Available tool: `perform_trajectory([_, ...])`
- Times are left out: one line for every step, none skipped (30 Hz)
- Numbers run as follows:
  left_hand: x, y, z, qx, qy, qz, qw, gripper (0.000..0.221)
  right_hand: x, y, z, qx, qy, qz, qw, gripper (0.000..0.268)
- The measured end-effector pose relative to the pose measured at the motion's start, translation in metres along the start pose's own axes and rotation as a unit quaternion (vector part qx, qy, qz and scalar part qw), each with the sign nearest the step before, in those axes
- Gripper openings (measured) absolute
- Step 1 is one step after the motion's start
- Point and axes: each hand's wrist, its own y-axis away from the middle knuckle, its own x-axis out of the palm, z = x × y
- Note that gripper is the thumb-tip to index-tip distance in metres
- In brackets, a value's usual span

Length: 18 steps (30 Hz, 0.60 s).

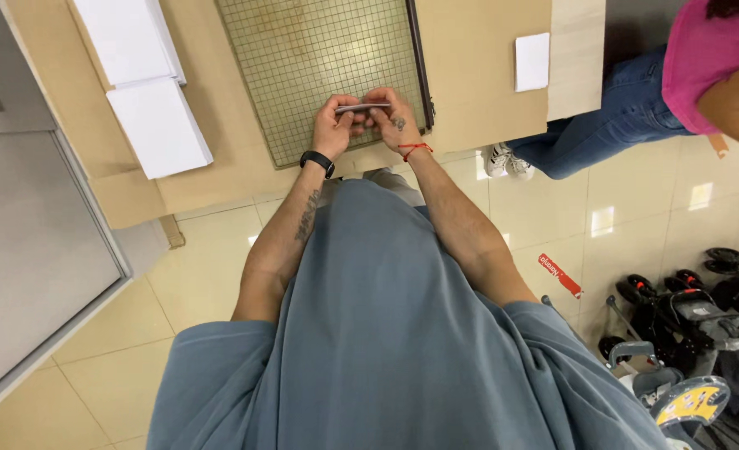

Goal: The person aligns sheets of paper on a paper trimmer and pushes the blade handle down to cut them.

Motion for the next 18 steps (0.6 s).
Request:
perform_trajectory([0.002,0.000,-0.001,0.000,0.000,0.002,1.000,0.032,0.002,0.000,0.006,-0.001,0.000,-0.002,1.000,0.033])
perform_trajectory([0.005,-0.001,-0.002,-0.001,0.010,-0.003,1.000,0.031,0.003,0.000,0.012,0.007,-0.012,-0.001,1.000,0.032])
perform_trajectory([0.007,-0.001,-0.002,-0.003,0.019,-0.009,1.000,0.030,0.006,0.000,0.018,0.016,-0.023,0.001,1.000,0.031])
perform_trajectory([0.005,0.003,-0.009,-0.003,0.020,-0.009,1.000,0.030,0.006,0.005,0.026,0.016,-0.023,0.000,1.000,0.031])
perform_trajectory([0.003,0.004,-0.017,0.005,0.018,-0.003,1.000,0.026,0.005,0.007,0.035,0.012,-0.021,-0.002,1.000,0.036])
perform_trajectory([0.002,0.006,-0.024,0.013,0.017,0.002,1.000,0.031,0.004,0.009,0.043,0.008,-0.019,-0.005,1.000,0.044])
perform_trajectory([0.001,0.006,-0.025,0.012,0.017,0.002,1.000,0.031,0.006,0.011,0.051,0.009,-0.018,-0.005,1.000,0.044])
perform_trajectory([0.001,0.007,-0.026,0.006,0.030,-0.005,1.000,0.030,0.007,0.014,0.058,0.012,-0.035,-0.008,0.999,0.044])
perform_trajectory([0.000,0.006,-0.028,0.001,0.042,-0.012,0.999,0.032,0.007,0.015,0.066,0.014,-0.051,-0.010,0.999,0.046])
perform_trajectory([0.000,0.005,-0.029,0.001,0.043,-0.013,0.999,0.032,0.004,0.015,0.064,0.014,-0.051,-0.010,0.999,0.046])
perform_trajectory([0.000,0.005,-0.030,-0.003,0.054,-0.011,0.998,0.032,0.002,0.015,0.062,0.012,-0.072,-0.013,0.997,0.034])
perform_trajectory([-0.002,0.005,-0.032,-0.007,0.065,-0.009,0.998,0.035,0.000,0.015,0.060,0.011,-0.093,-0.017,0.995,0.030])
perform_trajectory([-0.003,0.005,-0.033,-0.007,0.065,-0.010,0.998,0.035,-0.001,0.011,0.055,0.011,-0.094,-0.015,0.995,0.030])
perform_trajectory([-0.004,0.005,-0.034,-0.010,0.067,-0.003,0.998,0.035,-0.001,0.007,0.050,0.017,-0.095,-0.022,0.995,0.031])
perform_trajectory([-0.005,0.005,-0.036,-0.013,0.068,0.004,0.998,0.035,-0.001,0.005,0.045,0.022,-0.098,-0.029,0.995,0.035])
perform_trajectory([-0.005,0.006,-0.038,-0.013,0.067,0.004,0.998,0.035,-0.001,0.003,0.040,0.023,-0.098,-0.029,0.994,0.035])
perform_trajectory([-0.004,0.006,-0.040,-0.016,0.066,-0.001,0.998,0.034,-0.001,0.001,0.034,0.020,-0.099,-0.033,0.994,0.032])
perform_trajectory([-0.004,0.005,-0.042,-0.018,0.064,-0.006,0.998,0.034,-0.001,-0.002,0.028,0.017,-0.100,-0.038,0.994,0.029])
